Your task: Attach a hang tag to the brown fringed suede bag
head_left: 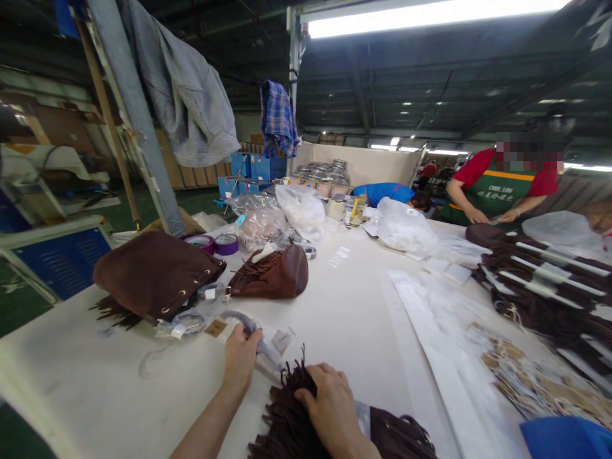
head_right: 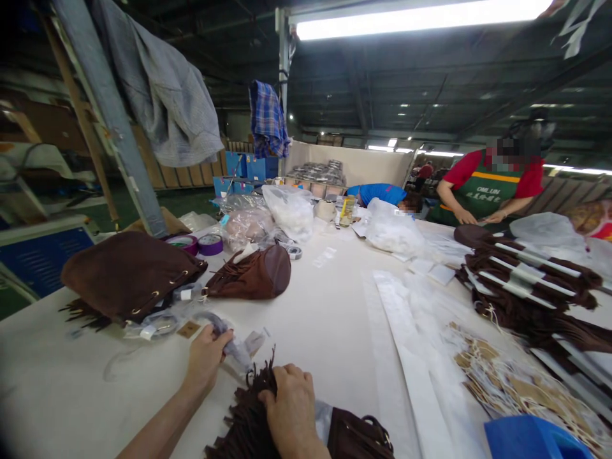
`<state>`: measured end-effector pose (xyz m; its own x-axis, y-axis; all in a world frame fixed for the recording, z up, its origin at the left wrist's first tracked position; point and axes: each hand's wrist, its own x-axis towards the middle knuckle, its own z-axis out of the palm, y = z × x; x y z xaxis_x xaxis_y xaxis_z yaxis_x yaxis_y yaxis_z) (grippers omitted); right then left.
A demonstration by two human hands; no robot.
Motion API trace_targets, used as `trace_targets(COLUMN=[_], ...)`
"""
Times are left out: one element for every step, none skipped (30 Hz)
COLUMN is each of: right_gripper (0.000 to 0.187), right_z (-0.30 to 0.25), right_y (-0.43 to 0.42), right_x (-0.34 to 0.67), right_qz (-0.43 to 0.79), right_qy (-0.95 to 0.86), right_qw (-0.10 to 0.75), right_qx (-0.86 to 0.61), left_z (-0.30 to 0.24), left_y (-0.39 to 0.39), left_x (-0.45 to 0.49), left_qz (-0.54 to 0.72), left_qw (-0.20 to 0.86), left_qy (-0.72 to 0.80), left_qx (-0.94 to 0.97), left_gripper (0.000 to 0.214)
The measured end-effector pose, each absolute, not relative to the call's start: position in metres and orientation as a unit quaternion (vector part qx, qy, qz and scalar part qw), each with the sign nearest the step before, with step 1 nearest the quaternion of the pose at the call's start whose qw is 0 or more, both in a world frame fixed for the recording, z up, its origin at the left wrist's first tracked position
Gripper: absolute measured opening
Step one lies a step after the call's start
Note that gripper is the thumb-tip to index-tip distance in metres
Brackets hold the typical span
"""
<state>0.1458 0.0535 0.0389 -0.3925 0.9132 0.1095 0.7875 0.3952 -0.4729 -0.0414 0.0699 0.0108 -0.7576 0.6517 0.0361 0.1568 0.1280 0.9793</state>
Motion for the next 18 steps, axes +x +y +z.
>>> trace_targets(right_gripper=[0.019,0.021,0.022,0.021,0.019,0.015,0.01,0.006,0.002,0.006,0.012,0.019,0.027,0.031,0.031,0.026,0.022,0.021], right_z=[0.032,0.025,0.019,0.014,0.011,0.01,0.011,0.014,0.017,0.021,0.023,0.024,0.022,0.018,0.011,0.002,-0.008,-0.017], right_y=[0.054,0.053,0.053,0.052,0.05,0.049,0.048,0.048,0.048,0.049,0.05,0.051,0.051,0.051,0.05,0.049,0.047,0.046], right_x=[0.145,0.145,0.146,0.148,0.15,0.153,0.155,0.158,0.16,0.161,0.162,0.161,0.159,0.157,0.154,0.15,0.148,0.146], right_qz=[0.175,0.17,0.158,0.142,0.122,0.1,0.076,0.052,0.03,0.01,-0.006,-0.019,-0.03,-0.04,-0.05,-0.054,-0.05,-0.04], right_qy=[-0.818,-0.82,-0.821,-0.822,-0.828,-0.839,-0.856,-0.877,-0.896,-0.909,-0.917,-0.92,-0.919,-0.911,-0.895,-0.879,-0.864,-0.858], right_qw=[0.217,0.259,0.301,0.336,0.362,0.374,0.377,0.374,0.371,0.368,0.367,0.363,0.363,0.378,0.408,0.44,0.467,0.478], right_qx=[-0.503,-0.482,-0.459,-0.436,-0.411,-0.382,-0.346,-0.298,-0.244,-0.193,-0.159,-0.145,-0.15,-0.163,-0.173,-0.177,-0.18,-0.184], left_z=[0.008,0.005,0.003,0.001,-0.001,-0.002,-0.003,-0.004,-0.005,-0.007,-0.008,-0.009,-0.01,-0.01,-0.01,-0.008,-0.006,-0.004], left_y=[0.069,0.068,0.068,0.067,0.066,0.065,0.065,0.065,0.065,0.065,0.065,0.066,0.066,0.066,0.066,0.066,0.065,0.065], left_x=[-0.042,-0.043,-0.044,-0.045,-0.045,-0.045,-0.045,-0.046,-0.046,-0.046,-0.047,-0.047,-0.048,-0.048,-0.048,-0.047,-0.046,-0.045], left_qz=[0.597,0.597,0.596,0.596,0.595,0.594,0.593,0.592,0.591,0.59,0.59,0.59,0.59,0.589,0.588,0.588,0.586,0.585], left_qw=[0.214,0.219,0.224,0.229,0.234,0.238,0.243,0.247,0.251,0.254,0.257,0.258,0.257,0.255,0.251,0.246,0.24,0.235], left_qy=[0.721,0.721,0.72,0.719,0.718,0.717,0.716,0.715,0.713,0.712,0.71,0.71,0.709,0.71,0.711,0.712,0.712,0.712], left_qx=[0.279,0.276,0.275,0.274,0.274,0.275,0.277,0.279,0.282,0.284,0.286,0.287,0.288,0.289,0.292,0.296,0.301,0.309], left_gripper=[0.026,0.026,0.026,0.026,0.026,0.026,0.026,0.026,0.027,0.027,0.027,0.027,0.027,0.026,0.026,0.025,0.024,0.023])
